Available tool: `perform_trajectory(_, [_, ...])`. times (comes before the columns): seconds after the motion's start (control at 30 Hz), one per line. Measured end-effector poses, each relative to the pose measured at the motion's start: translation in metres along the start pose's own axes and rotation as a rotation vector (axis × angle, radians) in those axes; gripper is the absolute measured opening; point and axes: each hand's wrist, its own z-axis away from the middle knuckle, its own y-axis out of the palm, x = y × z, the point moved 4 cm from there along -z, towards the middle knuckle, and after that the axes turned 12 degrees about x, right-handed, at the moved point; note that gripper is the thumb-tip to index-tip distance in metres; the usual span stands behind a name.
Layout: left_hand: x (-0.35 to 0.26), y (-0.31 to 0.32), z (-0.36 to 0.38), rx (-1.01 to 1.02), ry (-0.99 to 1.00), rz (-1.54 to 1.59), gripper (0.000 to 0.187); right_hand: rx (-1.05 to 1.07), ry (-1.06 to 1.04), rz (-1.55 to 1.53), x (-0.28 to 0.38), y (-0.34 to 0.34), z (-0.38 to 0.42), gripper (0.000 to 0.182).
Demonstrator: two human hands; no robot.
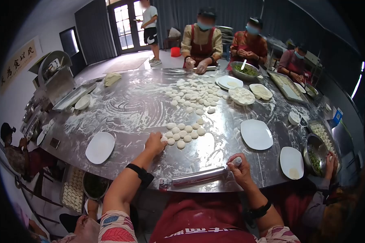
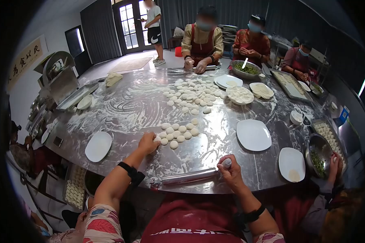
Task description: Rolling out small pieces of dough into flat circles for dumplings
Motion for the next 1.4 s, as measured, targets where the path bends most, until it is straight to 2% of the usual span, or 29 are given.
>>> perform_trajectory(0.07, [-0.001, 0.007, 0.003, -0.041, 0.1, -0.002, 0.035, -0.003, 0.026, -0.016, -0.009, 0.0, 0.0, 0.015])
perform_trajectory(0.2, [-0.022, 0.009, 0.022, 0.068, 0.228, 0.012, 0.035, -0.001, 0.016, 0.054, -0.005, -0.001, -0.005, 0.016])
perform_trajectory(0.3, [-0.028, 0.01, 0.034, 0.117, 0.243, 0.143, 0.037, 0.035, 0.09, -0.063, -0.011, -0.002, -0.009, 0.016])
perform_trajectory(0.4, [-0.013, 0.014, 0.044, 0.07, 0.262, 0.369, 0.04, 0.056, 0.044, -0.032, -0.012, -0.004, -0.013, 0.016])
perform_trajectory(0.5, [0.002, -0.018, 0.076, -0.228, 0.217, 0.503, 0.044, 0.093, 0.143, -0.07, -0.023, -0.006, -0.016, 0.016])
perform_trajectory(0.57, [0.041, -0.023, 0.091, -0.407, 0.142, 0.783, 0.055, 0.087, 0.111, -0.041, -0.016, -0.006, -0.02, 0.016])
perform_trajectory(0.63, [0.062, -0.032, 0.126, -0.622, 0.097, 0.76, 0.056, 0.083, 0.1, -0.04, -0.011, -0.004, -0.021, 0.016])
perform_trajectory(0.7, [0.071, -0.041, 0.166, -0.808, -0.003, 0.925, 0.059, 0.088, 0.12, -0.052, -0.011, -0.003, -0.018, 0.016])
perform_trajectory(0.77, [0.088, -0.056, 0.198, -0.959, -0.039, 0.922, 0.063, 0.084, 0.063, -0.006, -0.009, -0.005, -0.025, 0.015])
perform_trajectory(0.83, [0.117, -0.072, 0.225, -1.145, -0.188, 0.817, 0.061, 0.125, 0.142, -0.052, -0.005, -0.006, -0.026, 0.015])
perform_trajectory(0.93, [0.135, -0.087, 0.249, -1.285, -0.291, 0.831, 0.053, 0.136, 0.154, -0.056, -0.012, -0.006, -0.029, 0.015])
perform_trajectory(1.03, [0.119, -0.076, 0.242, -1.162, -0.23, 0.737, 0.05, 0.128, 0.098, -0.027, -0.007, -0.007, -0.032, 0.015])
perform_trajectory(1.07, [0.102, -0.063, 0.233, -1.055, -0.076, 0.707, 0.048, 0.143, 0.133, -0.062, -0.011, -0.007, -0.032, 0.015])
perform_trajectory(1.13, [0.035, -0.038, 0.219, -0.826, 0.171, 0.328, 0.035, 0.188, 0.197, -0.108, -0.011, -0.008, -0.033, 0.014])
perform_trajectory(1.17, [-0.002, -0.022, 0.218, -0.616, 0.239, 0.201, 0.034, 0.208, 0.225, -0.126, -0.011, -0.01, -0.035, 0.013])
perform_trajectory(1.2, [-0.032, -0.006, 0.218, -0.602, 0.371, -0.128, 0.04, 0.247, 0.237, -0.182, -0.012, -0.011, -0.035, 0.014])
perform_trajectory(1.27, [-0.084, 0.003, 0.214, -0.422, 0.617, -0.278, 0.042, 0.39, 0.221, -0.213, -0.012, -0.018, -0.044, 0.014])
perform_trajectory(1.33, [-0.093, 0.018, 0.206, -0.335, 0.639, -0.267, 0.042, 0.554, 0.194, -0.184, -0.02, -0.032, -0.056, 0.021])
perform_trajectory(1.37, [-0.093, 0.024, 0.201, -0.282, 0.654, -0.264, 0.042, 0.476, 0.297, -0.169, -0.034, -0.049, -0.065, 0.029])
perform_trajectory(1.4, [-0.09, 0.028, 0.198, -0.284, 0.674, -0.253, 0.042, 0.396, 0.314, -0.254, -0.058, -0.072, -0.084, 0.036])
